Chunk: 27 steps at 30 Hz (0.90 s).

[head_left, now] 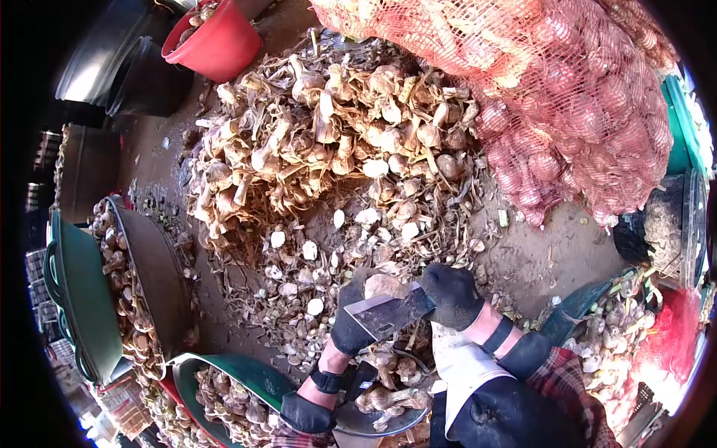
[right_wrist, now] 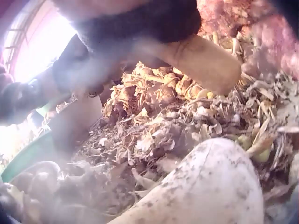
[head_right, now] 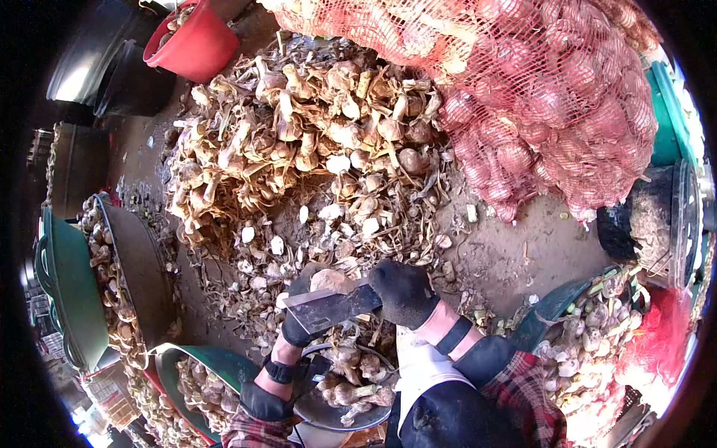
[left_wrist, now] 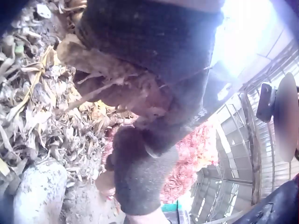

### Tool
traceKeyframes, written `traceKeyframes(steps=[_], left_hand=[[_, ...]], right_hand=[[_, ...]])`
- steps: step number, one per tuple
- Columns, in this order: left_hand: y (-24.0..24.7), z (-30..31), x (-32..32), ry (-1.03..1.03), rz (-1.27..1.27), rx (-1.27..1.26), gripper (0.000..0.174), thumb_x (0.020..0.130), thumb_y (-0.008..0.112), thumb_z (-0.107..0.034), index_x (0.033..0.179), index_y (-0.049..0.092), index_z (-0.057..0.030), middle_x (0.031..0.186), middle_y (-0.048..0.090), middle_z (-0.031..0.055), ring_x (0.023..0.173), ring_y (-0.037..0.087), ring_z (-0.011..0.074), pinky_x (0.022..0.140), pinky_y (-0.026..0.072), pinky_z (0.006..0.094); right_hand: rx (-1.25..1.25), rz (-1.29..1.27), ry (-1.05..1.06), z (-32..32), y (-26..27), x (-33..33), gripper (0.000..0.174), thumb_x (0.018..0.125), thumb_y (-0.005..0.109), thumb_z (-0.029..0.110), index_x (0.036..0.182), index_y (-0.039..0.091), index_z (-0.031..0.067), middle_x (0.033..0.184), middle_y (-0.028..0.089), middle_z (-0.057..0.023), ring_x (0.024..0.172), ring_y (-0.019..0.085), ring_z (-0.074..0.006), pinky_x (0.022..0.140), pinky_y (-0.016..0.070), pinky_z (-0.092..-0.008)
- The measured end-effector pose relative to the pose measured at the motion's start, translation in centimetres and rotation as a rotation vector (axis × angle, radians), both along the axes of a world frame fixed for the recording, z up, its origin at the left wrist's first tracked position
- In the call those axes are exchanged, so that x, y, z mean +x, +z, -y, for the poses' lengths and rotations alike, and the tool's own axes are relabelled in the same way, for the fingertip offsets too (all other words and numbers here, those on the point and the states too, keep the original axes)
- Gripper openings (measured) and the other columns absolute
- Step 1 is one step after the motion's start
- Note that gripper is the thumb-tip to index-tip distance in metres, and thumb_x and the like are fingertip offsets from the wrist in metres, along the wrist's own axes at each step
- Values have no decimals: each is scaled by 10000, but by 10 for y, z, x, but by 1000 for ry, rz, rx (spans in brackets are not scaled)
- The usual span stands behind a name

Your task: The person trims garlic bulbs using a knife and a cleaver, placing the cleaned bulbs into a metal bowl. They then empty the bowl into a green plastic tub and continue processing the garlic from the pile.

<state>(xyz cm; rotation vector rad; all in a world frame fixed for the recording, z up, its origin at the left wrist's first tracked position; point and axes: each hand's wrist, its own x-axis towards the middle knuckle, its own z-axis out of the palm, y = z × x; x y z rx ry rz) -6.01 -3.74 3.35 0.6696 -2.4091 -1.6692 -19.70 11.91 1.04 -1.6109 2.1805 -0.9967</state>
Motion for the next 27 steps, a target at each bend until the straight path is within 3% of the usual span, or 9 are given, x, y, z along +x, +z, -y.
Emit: traceKeyframes(steps=[6,8,10,17,20,21,25,26,27], left_hand=[[40,-10,7,-253,39,196,859,548,853,-385,1224,485,-4,1119,581,148,1029,573,235,879,460,337],[24,0,10,20,-13,483,803,576,848,-365,1201,481,-21,1079,582,126,1016,573,234,871,465,346],[33,15,-3,210,-10,157,618,651,819,-300,1110,503,-34,969,593,69,908,595,190,799,491,302],[-7,-16,10,609,-400,1083,565,695,743,-93,1181,457,-56,1144,536,88,1005,579,200,836,541,324],[-10,-47,17,844,-526,1476,653,690,758,-142,1257,447,-49,1170,557,109,1073,575,256,895,525,362],[-25,-53,30,821,-439,1406,676,746,693,-345,1303,443,-53,1299,500,146,1193,490,321,1035,383,518],[-23,-65,52,959,-536,1784,653,736,686,-319,1279,451,-44,1251,513,166,1153,519,343,1003,417,535],[-67,-73,62,160,-1179,1749,654,709,719,-317,1242,478,-24,1190,528,168,1057,571,338,953,457,519],[-20,-75,49,200,-908,1798,662,694,746,-322,1224,492,-16,1165,531,165,1003,586,315,923,470,490]], right_hand=[[295,84,-300,-27,-60,-17,148,717,657,142,780,551,60,708,574,-157,668,595,-363,583,478,-459],[286,91,-462,-24,-38,-19,118,727,641,133,742,547,62,686,567,-153,662,592,-361,584,477,-457],[226,154,-541,-14,-35,-15,110,723,640,120,721,552,53,659,569,-161,640,592,-369,555,471,-441],[69,424,-409,15,7,14,100,734,663,99,745,574,54,667,584,-168,637,606,-369,521,461,-391],[-111,392,-430,12,6,17,133,695,685,76,762,570,63,661,569,-154,626,595,-368,521,463,-393],[-97,336,-366,10,8,16,176,663,703,69,770,564,77,673,556,-147,619,588,-360,519,457,-398],[-160,338,-137,-3,-11,20,257,570,735,112,764,571,71,673,567,-136,617,589,-331,534,431,-388],[78,203,-95,-4,-11,24,216,667,723,147,792,562,76,688,557,-140,625,594,-366,536,481,-432],[148,262,-159,-7,-26,30,214,683,714,178,794,565,73,690,567,-143,617,597,-363,535,485,-441]])
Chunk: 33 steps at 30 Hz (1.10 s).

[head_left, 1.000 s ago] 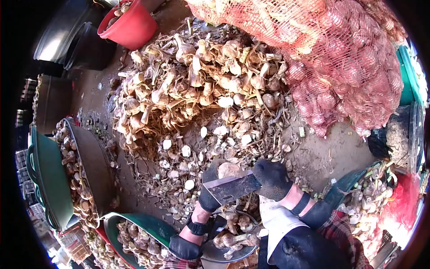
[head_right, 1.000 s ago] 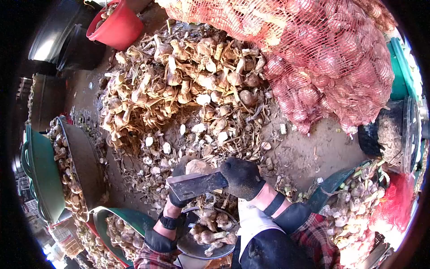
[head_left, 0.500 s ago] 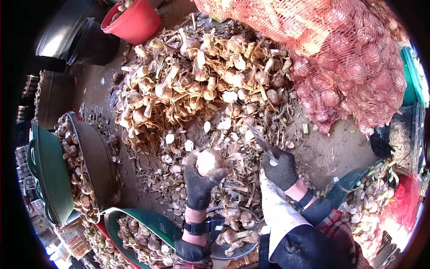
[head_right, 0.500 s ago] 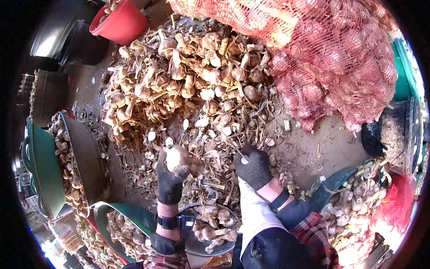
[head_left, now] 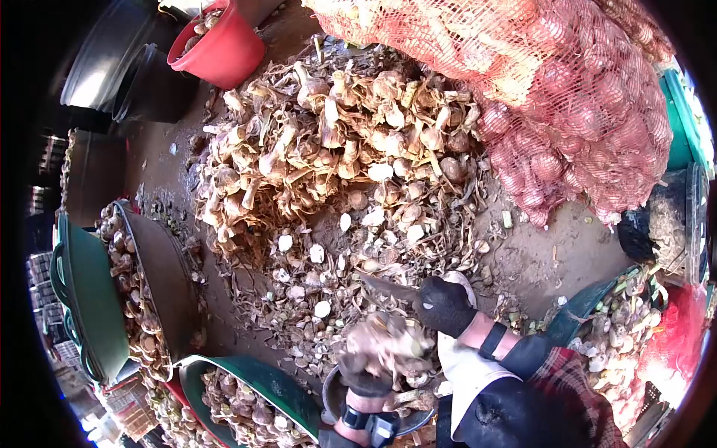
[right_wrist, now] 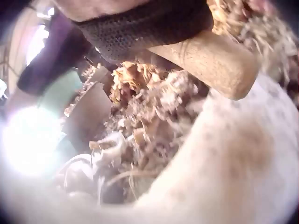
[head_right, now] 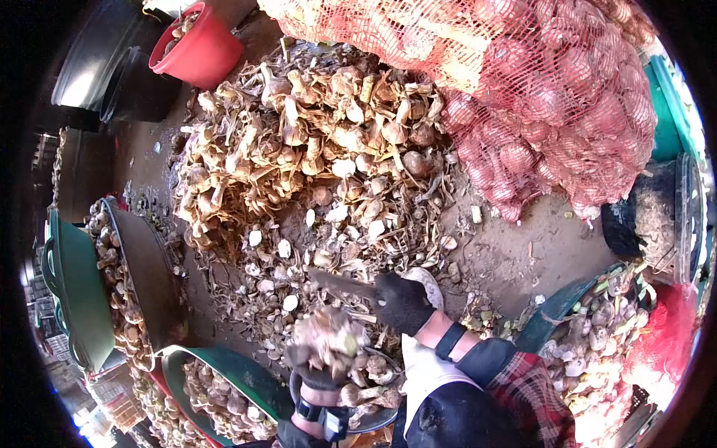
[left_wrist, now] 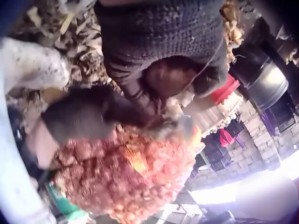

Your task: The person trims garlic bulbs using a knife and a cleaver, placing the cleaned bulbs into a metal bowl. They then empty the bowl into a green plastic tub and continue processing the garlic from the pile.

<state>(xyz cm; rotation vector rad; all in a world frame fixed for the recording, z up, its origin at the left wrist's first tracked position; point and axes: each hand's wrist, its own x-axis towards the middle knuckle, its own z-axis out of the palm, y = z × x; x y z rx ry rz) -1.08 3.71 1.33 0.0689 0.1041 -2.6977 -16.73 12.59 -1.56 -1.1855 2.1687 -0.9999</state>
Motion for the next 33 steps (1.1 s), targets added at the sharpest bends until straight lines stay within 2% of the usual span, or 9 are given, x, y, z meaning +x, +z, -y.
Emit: traceKeyframes(steps=[3,5,9,12,18,25,27,31,33], left_hand=[[79,21,9,-616,178,-354,733,668,807,-346,1229,498,12,1169,524,174,968,585,281,905,455,417],[60,58,23,-1002,162,-1031,822,667,807,-451,1264,494,18,1250,512,150,1118,520,237,928,437,401],[27,107,3,-829,729,-1496,608,698,788,-424,1150,579,-74,1034,641,94,950,623,219,800,509,358],[-20,121,-96,-90,1187,-1975,425,777,727,-374,972,569,-31,787,621,148,731,633,282,674,516,363],[-78,131,-196,-477,1635,-2110,520,748,718,-386,1118,532,-73,1011,613,220,927,618,354,772,504,430],[-21,109,-122,209,1021,-1936,552,725,735,-115,1178,433,-26,1024,558,199,963,579,329,830,471,389],[-9,97,-100,-99,1008,-1771,657,673,774,-63,1239,443,-28,1196,497,150,1110,510,279,957,424,382],[6,79,-79,91,771,-2337,620,664,791,-118,1189,484,7,1123,523,129,1049,525,247,922,417,351],[6,70,-70,-119,981,-1895,615,686,780,-154,1204,483,-10,1117,531,115,1050,524,238,915,421,352]], right_hand=[[151,133,86,-14,-18,5,185,736,658,222,791,577,65,690,607,-164,618,622,-356,543,494,-453],[177,101,169,-14,-17,-4,187,743,650,235,783,585,65,670,602,-168,619,621,-357,543,493,-444],[38,120,-103,-10,-9,-14,144,743,661,175,707,588,56,650,599,-172,612,613,-365,530,479,-425],[75,172,-250,-8,-5,-19,156,755,659,166,697,581,44,630,591,-180,612,612,-371,527,478,-416],[118,210,-356,-11,-2,-26,165,764,665,161,711,571,36,629,584,-189,619,605,-381,522,471,-418],[59,127,-322,-1,32,-37,178,752,681,177,727,555,53,644,567,-165,612,597,-370,522,466,-426],[-15,-79,-129,9,51,-40,165,705,702,146,755,571,59,667,564,-153,614,593,-358,525,466,-423],[46,-218,45,16,64,-36,255,651,704,154,834,541,87,762,558,-121,677,608,-325,541,482,-441],[63,-248,88,13,61,-35,273,651,697,145,856,530,73,767,552,-127,661,603,-327,538,480,-445]])
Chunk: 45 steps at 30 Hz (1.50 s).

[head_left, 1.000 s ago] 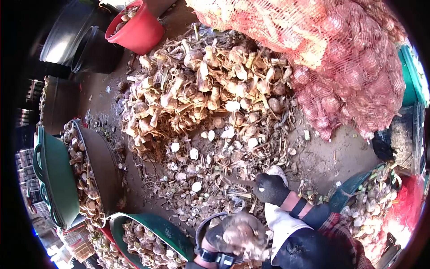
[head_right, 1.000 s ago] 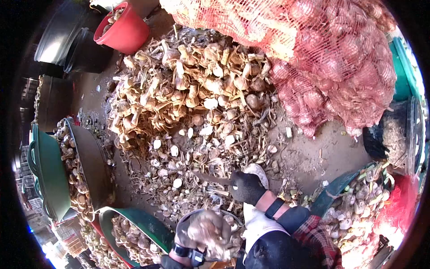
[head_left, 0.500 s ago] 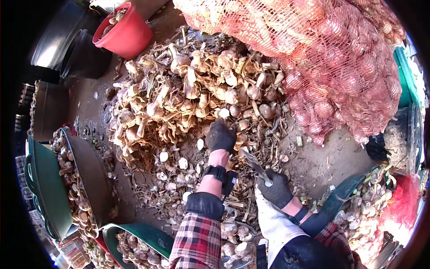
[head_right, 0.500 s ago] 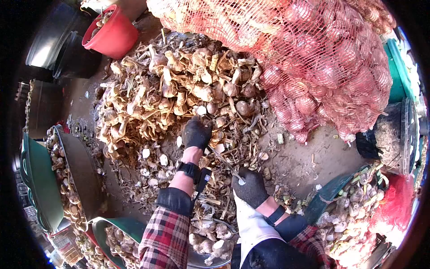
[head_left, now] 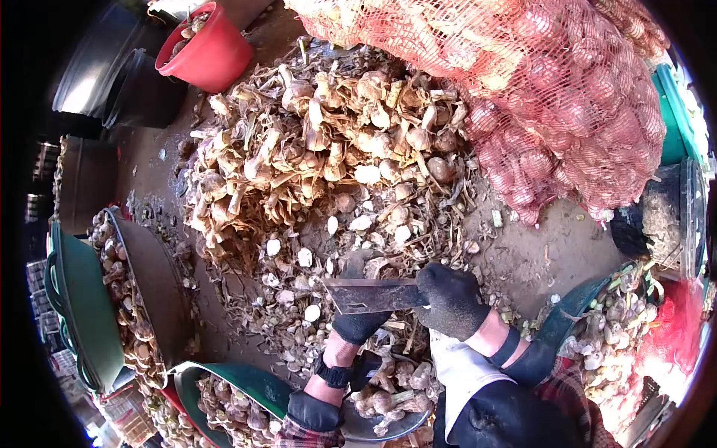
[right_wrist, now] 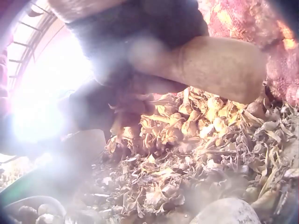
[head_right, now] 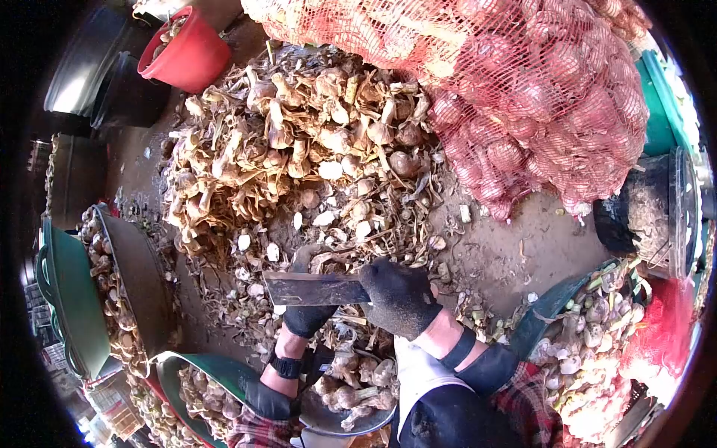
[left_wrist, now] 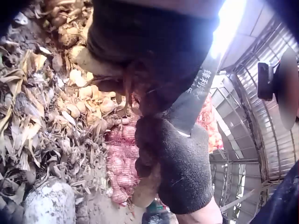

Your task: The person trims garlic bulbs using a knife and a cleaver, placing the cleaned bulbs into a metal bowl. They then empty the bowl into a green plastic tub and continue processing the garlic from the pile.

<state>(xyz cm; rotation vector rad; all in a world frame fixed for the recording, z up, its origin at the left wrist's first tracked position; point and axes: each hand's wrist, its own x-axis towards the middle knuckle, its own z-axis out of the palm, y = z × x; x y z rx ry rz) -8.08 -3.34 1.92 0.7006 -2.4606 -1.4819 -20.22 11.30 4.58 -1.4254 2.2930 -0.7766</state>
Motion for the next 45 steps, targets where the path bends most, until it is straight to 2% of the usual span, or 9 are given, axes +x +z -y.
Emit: traceKeyframes(steps=[12,16,20,26,34,35,38,41,45], left_hand=[[-24,-17,47,-289,-39,-137,438,698,756,-203,1082,613,-48,1021,622,128,910,594,264,816,467,360],[53,-30,20,-41,47,379,425,655,799,-262,970,618,-41,880,653,54,807,614,142,764,490,296],[15,-6,19,120,-22,116,534,679,813,-258,1076,531,-40,872,625,63,817,610,177,747,501,313],[27,-32,2,748,-278,1069,212,824,628,-65,987,495,-37,881,545,31,851,618,212,834,533,347],[62,-75,12,560,-455,1804,340,820,676,-176,1059,509,-1,927,567,85,943,605,198,853,522,363],[37,-71,29,113,-543,1836,379,827,673,-205,1114,514,-16,1069,571,118,972,604,220,856,512,377],[51,-12,45,-816,2,790,530,742,767,-262,1166,543,-36,1183,556,139,1045,584,270,930,446,401],[48,-3,68,-701,243,219,516,696,800,-269,1110,597,-39,1083,613,149,1039,589,269,909,454,384],[36,-4,44,-222,226,241,438,760,763,-284,1064,583,-25,932,634,138,837,656,248,721,529,336]], right_hand=[[-192,15,66,-28,-70,9,261,636,725,167,844,582,101,717,565,-74,650,608,-306,535,479,-408],[245,0,-310,-57,-88,-14,144,717,654,172,723,548,76,672,585,-144,627,600,-362,535,477,-441],[-100,133,-489,-39,-50,-10,122,753,629,113,714,552,27,604,563,-180,574,610,-344,502,462,-386],[-244,339,-447,-17,-28,20,137,722,661,104,681,549,37,606,547,-173,578,580,-378,497,439,-405],[-48,261,-494,-40,-86,20,135,750,645,166,737,563,60,649,581,-175,633,599,-385,539,471,-445],[-96,212,-486,-41,-86,14,126,765,639,149,737,565,51,652,586,-174,634,608,-375,537,477,-431],[-45,44,-537,-25,-72,-20,141,782,647,157,754,566,45,656,599,-166,624,618,-359,535,486,-412],[-82,-74,-622,10,-78,-72,203,771,690,202,821,562,52,684,599,-152,632,613,-355,565,491,-414],[73,61,-717,56,-92,-124,448,698,737,340,974,581,22,913,654,-199,841,633,-381,720,504,-449]])
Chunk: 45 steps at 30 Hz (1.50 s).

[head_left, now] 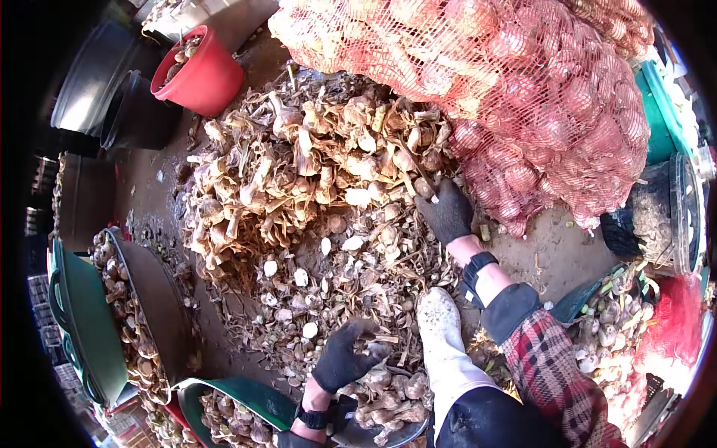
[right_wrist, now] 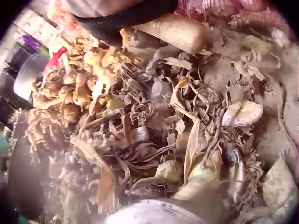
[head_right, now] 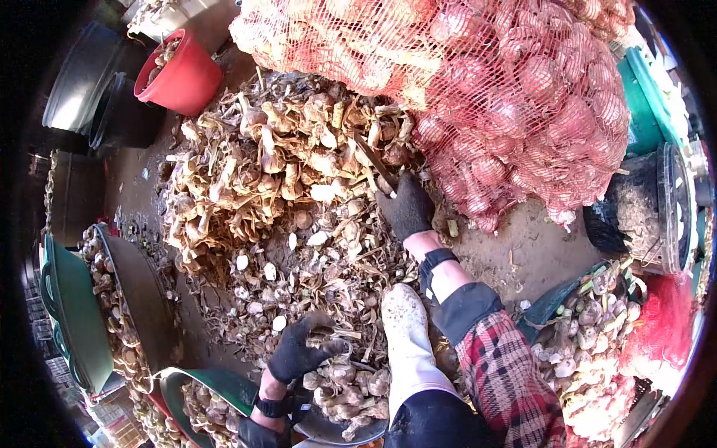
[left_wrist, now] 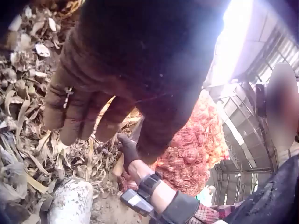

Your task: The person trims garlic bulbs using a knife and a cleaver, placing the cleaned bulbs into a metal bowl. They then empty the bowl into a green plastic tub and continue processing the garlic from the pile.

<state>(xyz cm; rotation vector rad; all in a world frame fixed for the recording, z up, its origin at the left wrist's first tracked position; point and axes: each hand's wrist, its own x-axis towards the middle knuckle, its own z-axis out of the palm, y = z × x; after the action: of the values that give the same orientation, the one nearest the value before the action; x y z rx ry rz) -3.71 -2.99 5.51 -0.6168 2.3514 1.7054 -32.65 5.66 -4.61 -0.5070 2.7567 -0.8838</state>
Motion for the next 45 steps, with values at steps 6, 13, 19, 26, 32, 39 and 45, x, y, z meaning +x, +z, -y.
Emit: traceKeyframes(steps=[6,13,19,26,32,39,45], left_hand=[[-22,13,-51,276,-145,33,344,846,668,-102,1142,520,-10,1031,622,96,947,619,162,845,504,301],[-33,25,-79,-37,-281,-99,586,755,742,-235,1219,486,15,1066,606,171,938,613,286,810,497,344],[-20,9,-47,317,-102,130,519,737,748,-207,1153,512,-4,1048,588,134,975,581,213,858,469,340],[-16,2,-37,279,-142,-82,590,715,789,-147,1190,465,-18,1026,585,83,961,570,161,842,478,297],[-26,3,-23,174,-264,-90,580,659,815,-233,1121,530,-30,980,609,101,878,617,208,783,493,329],[39,-7,-39,9,-158,191,536,617,812,-264,1045,565,-59,954,630,116,857,638,237,773,498,346],[-10,8,-29,720,-132,167,598,685,776,-272,1154,508,-15,1041,565,108,920,566,194,804,483,327]], right_hand=[[-246,150,22,-5,-7,7,230,699,713,214,836,626,52,784,657,-168,746,652,-310,688,511,-387],[-593,260,515,-35,73,110,411,654,782,59,1002,565,47,1136,612,-149,972,640,-247,795,516,-331],[-394,164,506,-55,100,117,374,608,803,97,883,552,57,958,636,-121,849,658,-288,690,528,-359],[-209,-48,769,-59,100,127,360,600,747,173,859,523,63,757,530,-110,634,592,-307,521,469,-417],[-249,-89,792,-64,69,128,324,586,730,142,831,532,64,748,532,-105,659,591,-317,538,477,-417],[-11,-33,416,-90,4,108,154,722,655,182,718,558,63,645,573,-150,600,600,-361,502,468,-421],[-313,243,210,-67,47,132,113,732,665,119,702,579,54,649,592,-161,603,613,-335,512,466,-395]])
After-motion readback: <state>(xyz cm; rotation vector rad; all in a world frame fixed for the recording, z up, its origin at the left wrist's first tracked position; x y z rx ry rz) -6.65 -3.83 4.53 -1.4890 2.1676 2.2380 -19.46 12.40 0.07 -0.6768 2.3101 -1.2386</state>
